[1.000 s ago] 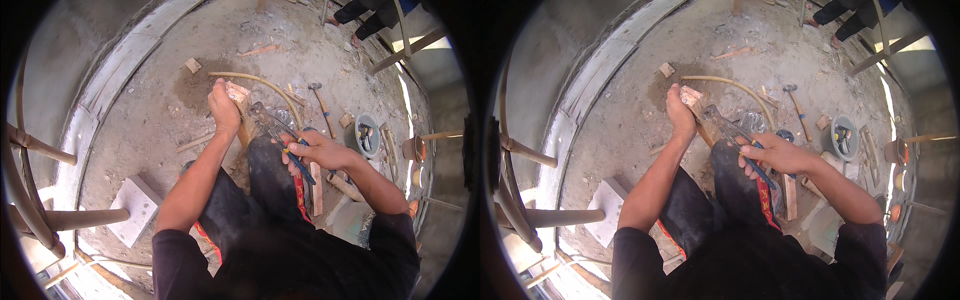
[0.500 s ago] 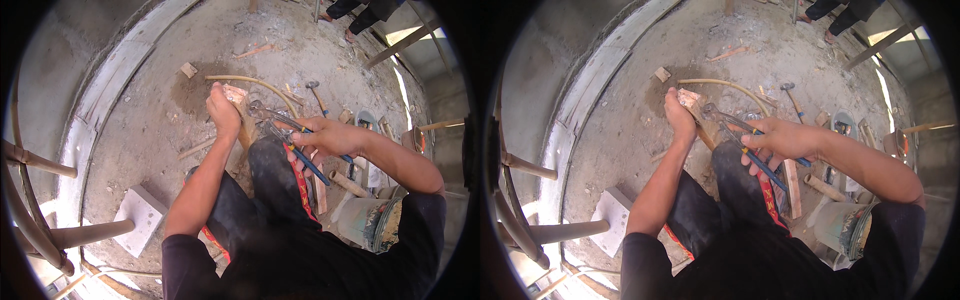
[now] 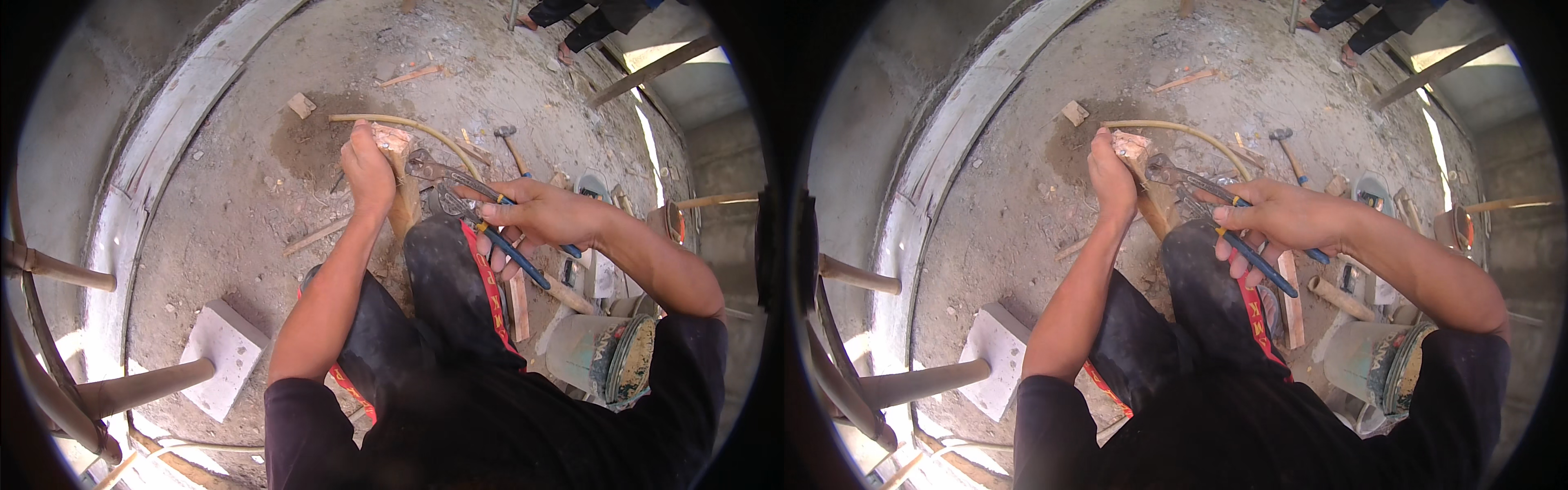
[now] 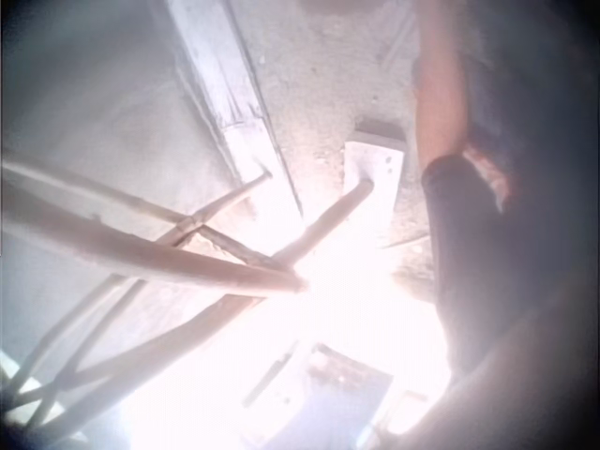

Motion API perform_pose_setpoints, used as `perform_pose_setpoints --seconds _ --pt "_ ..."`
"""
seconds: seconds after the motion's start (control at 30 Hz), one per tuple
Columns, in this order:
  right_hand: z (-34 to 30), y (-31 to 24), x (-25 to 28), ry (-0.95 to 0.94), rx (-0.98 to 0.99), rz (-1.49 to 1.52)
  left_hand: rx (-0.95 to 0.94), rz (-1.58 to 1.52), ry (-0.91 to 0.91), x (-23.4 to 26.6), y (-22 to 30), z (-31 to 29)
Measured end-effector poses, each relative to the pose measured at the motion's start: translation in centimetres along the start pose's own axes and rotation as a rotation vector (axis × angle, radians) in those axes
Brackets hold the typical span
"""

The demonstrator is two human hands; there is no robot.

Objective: The person prepares wooden pieces by hammering nails into them and using pliers to remove or adjust small metal components. They handle several pieces of scrap wood on the ground of a construction site.

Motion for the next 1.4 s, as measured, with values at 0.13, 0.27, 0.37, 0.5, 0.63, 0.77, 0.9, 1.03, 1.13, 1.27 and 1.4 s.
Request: perform_pose_setpoints --seconds 0.13,0.27,0.37,0.5,0.63,0.77,0.9,1.03,1.13,1.27,1.4 --pt "0.3 -0.2 0.3 -0.015 -0.003 0.040 -0.014 -0.005 0.004 0.3 -0.4 0.2" --pt "0.7 -0.3 0.8 -0.035 0.007 0.033 -0.031 0.005 0.000 0.4 -0.7 0.3" --pt "1.0 -0.2 0.9 -0.029 0.011 -0.027 -0.009 0.001 0.005 0.4 -0.7 0.4" --pt "2.1 0.6 1.2 0.020 0.011 0.094 -0.021 0.086 0.026 0.5 -0.5 0.7" --pt "4.9 1.4 0.2 0.017 0.060 -0.027 0.006 0.047 0.163 1.0 -0.4 0.6" --pt "6.2 2.0 0.7 0.126 0.227 -0.114 0.040 -0.010 0.117 1.5 -1.3 0.6" --pt "9.7 4.1 -0.6 0.133 0.277 -0.002 0.108 -0.058 0.236 1.8 -1.8 0.5" --pt "13.7 3.9 0.9 0.259 0.491 -0.066 0.105 -0.014 0.222 1.7 -1.2 1.2" --pt "15.0 3.2 0.8 0.260 0.601 -0.081 0.179 -0.166 0.290 2.1 -2.3 2.2" --pt "11.8 4.1 1.3 0.229 0.582 -0.182 0.073 -0.058 0.224 1.9 -1.4 0.7" --pt "5.4 2.9 2.4 0.036 0.299 -0.097 -0.008 0.101 0.074 0.6 -0.4 -0.2"
Point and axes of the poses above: each hand's wrist, its own z-axis towards the middle knuckle, its own x-axis out of the back of the hand, y = z × x, the point moved 4 cm from there along z, towards the middle knuckle, and after that the axes turned 14 degrees about -x, right-handed, at the moved point
